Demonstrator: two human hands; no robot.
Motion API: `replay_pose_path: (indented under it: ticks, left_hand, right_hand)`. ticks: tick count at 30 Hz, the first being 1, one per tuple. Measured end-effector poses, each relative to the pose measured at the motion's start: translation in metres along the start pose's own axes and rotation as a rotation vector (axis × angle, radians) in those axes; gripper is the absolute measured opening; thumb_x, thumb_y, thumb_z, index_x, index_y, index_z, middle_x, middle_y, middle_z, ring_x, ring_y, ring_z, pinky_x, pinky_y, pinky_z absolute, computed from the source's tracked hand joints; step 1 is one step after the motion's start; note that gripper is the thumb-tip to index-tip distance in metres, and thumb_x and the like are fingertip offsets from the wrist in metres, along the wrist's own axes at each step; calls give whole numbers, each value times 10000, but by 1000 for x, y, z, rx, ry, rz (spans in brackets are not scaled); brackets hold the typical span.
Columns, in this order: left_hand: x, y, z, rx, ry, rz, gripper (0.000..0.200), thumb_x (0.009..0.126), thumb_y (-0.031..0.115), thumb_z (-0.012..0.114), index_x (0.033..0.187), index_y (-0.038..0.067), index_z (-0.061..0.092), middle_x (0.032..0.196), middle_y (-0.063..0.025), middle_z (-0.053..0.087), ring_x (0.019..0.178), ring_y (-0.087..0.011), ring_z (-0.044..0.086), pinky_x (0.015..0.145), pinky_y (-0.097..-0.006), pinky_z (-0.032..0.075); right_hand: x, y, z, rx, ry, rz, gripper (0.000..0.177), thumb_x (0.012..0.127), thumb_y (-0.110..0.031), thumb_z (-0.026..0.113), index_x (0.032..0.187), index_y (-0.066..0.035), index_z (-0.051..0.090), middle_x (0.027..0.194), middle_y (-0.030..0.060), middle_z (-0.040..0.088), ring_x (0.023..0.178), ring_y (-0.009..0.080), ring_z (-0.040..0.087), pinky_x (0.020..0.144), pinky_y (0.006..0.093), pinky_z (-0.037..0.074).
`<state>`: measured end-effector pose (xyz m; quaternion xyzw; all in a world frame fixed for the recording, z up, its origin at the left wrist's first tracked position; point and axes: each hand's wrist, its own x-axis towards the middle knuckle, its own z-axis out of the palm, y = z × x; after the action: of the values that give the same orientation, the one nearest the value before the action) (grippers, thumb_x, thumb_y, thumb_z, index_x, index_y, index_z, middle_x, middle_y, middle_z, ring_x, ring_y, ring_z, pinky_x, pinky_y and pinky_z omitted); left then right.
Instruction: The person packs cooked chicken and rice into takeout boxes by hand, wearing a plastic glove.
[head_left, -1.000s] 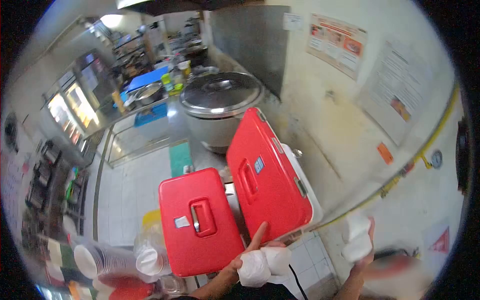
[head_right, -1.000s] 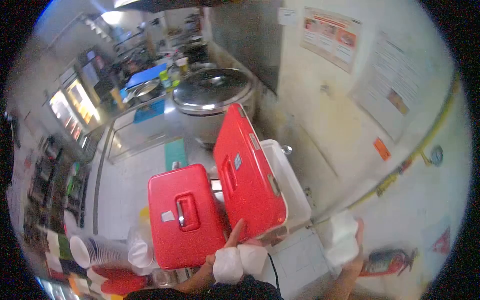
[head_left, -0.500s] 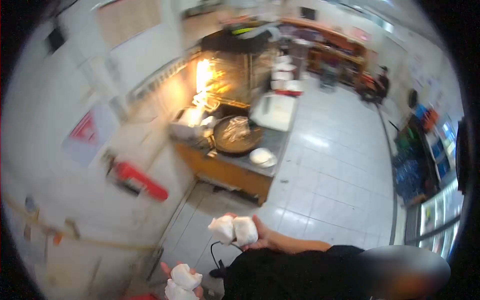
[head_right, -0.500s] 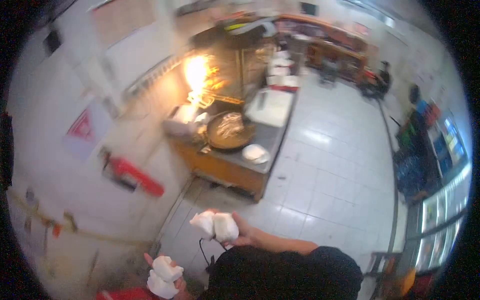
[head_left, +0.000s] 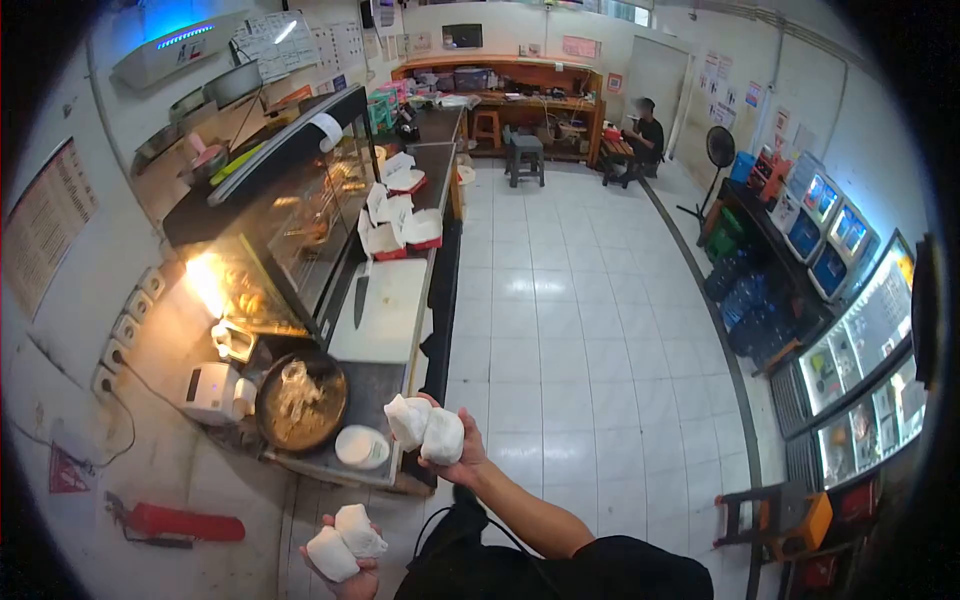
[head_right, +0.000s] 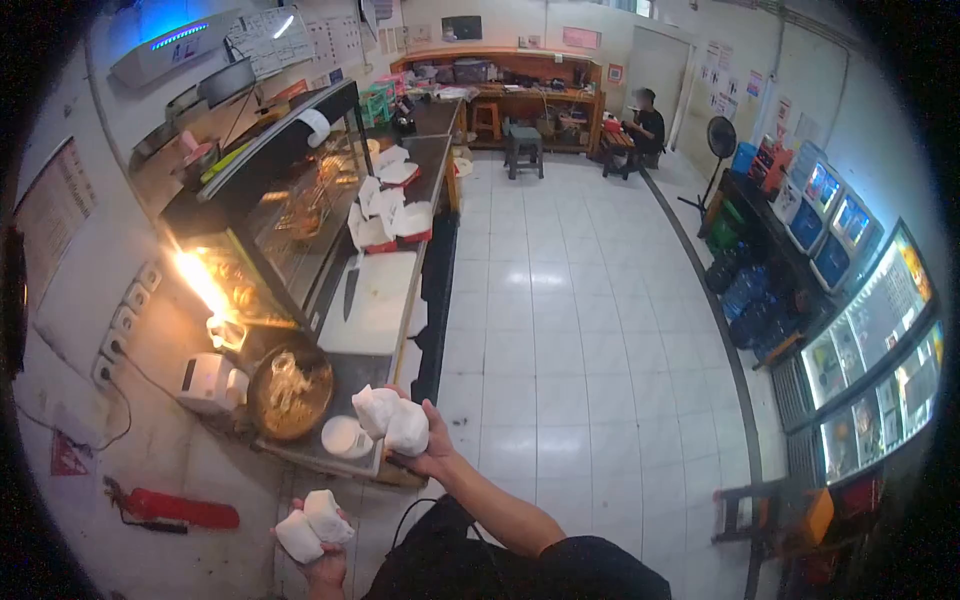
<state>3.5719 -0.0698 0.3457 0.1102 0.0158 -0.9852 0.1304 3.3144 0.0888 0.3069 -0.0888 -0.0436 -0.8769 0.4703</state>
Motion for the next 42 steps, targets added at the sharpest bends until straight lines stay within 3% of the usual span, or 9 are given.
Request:
replay_pose_path:
  ticks: [6,16,21,22,24,33,35,39,42]
  left_hand:
    - [191,-41,0,343,155,132,680,849,686,498,1312,189,528,1345,-30,523,1227,-291,503,620,-408,552]
    - [537,-154,100,385,-126,-475,777,778,526,697,1414,151,455,1391,-99,499,1227,-303,522,856,-454,528]
    - [646,-208,84,395,-115,-441,802,836,501,647,1505,152,375,1415,-103,506,1179,-263,567,818,-388,533]
    - [672,-213,63,377,-99,-426,749,864,491,627,1501,178,387,1412,-90,510,1202,-263,557,874,-422,521]
    - [705,-218,41,398,-40,-362,596,934,479,556,1451,200,459,1390,-62,536,1182,-253,578,916,-437,517]
    - [857,-214,16,1033,57,146,499,902,379,674,1296,107,536,1255,-83,588,1151,-232,579,952,-396,496]
    - [900,-196,1,223,298,-196,669,763,198,837,1327,84,495,1225,-91,585,1172,-221,559,1016,-395,462]
    - [942,-207,-9,1297,29,586,415,894,351,679,1213,112,563,1112,-83,631,1065,-212,602,891,-372,524]
    - [978,-201,-58,42,16,-188,395,924,460,617,1193,171,599,1096,-37,653,997,-205,637,823,-394,556]
  right_hand:
    - [33,-160,-52,-120,313,-185,649,867,-514,608,1424,-213,467,1427,72,501,1205,309,557,807,467,568]
    - [-79,-386,-72,-125,976,-806,529,951,-461,508,1414,-206,469,1327,116,583,1095,291,623,788,416,578]
    - [-12,-517,-111,-1150,1167,-459,579,852,-251,707,1341,-5,519,1300,179,598,1210,322,576,1041,447,483]
    - [8,-541,-149,-1839,970,-499,535,944,-433,543,1400,-165,467,1310,115,577,1110,303,617,824,431,570]
    - [91,-611,-156,-739,923,-217,583,893,-477,601,1397,-201,499,1272,59,612,1110,275,611,821,404,553]
    - [525,-716,-162,-1470,120,602,632,801,-207,710,1378,-68,491,1246,101,593,1149,232,568,952,349,490]
    - [596,-694,-146,-1435,105,703,612,802,-192,710,1365,-62,507,1240,99,600,1152,224,565,976,339,471]
    - [671,-680,-177,-1530,-81,1100,571,808,-202,727,1340,-86,555,1267,85,597,1179,211,556,1022,342,431]
    - [716,-656,-213,-1696,-424,1338,568,807,-251,748,1329,-103,579,1296,73,589,1218,209,530,1051,347,404]
